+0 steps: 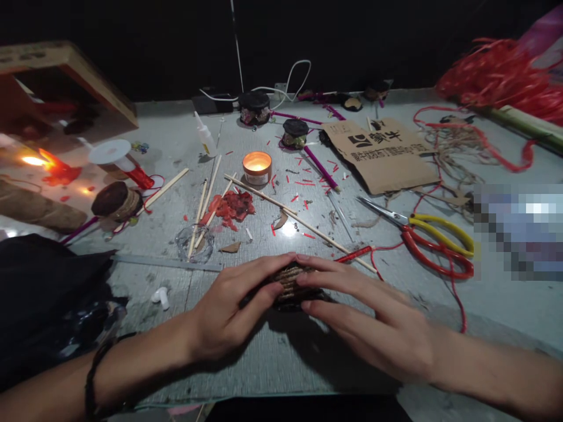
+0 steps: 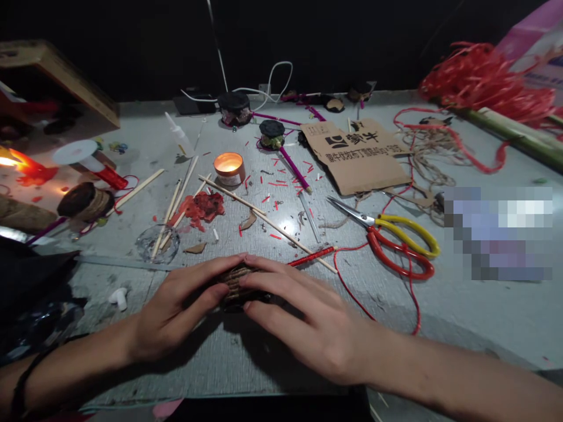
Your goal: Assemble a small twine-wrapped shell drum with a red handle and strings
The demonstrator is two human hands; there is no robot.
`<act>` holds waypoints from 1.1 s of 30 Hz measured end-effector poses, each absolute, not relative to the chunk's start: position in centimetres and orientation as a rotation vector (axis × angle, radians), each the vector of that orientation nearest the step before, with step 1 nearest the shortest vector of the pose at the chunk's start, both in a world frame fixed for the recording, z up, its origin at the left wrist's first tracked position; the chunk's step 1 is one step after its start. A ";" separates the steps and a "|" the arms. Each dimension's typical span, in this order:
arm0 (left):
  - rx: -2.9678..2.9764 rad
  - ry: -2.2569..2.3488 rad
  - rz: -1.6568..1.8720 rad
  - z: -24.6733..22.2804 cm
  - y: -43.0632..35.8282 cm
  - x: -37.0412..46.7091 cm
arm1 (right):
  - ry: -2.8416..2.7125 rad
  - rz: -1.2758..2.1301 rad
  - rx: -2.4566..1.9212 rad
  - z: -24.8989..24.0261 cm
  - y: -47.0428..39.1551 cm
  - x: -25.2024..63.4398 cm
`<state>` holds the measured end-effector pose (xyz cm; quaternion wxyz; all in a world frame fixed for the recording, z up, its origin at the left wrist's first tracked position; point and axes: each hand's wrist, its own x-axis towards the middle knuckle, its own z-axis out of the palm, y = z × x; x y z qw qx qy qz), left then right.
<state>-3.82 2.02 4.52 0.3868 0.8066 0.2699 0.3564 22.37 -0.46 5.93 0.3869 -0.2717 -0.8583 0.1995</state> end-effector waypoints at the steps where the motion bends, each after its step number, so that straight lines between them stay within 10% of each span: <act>1: 2.050 0.692 0.909 4.6 2.0 -3.8 | -2.192 0.509 -0.685 6.0 -0.4 22.4; 33: 2.039 0.885 0.811 4.9 2.0 -3.7 | -2.468 0.346 -0.537 7.5 -0.7 22.5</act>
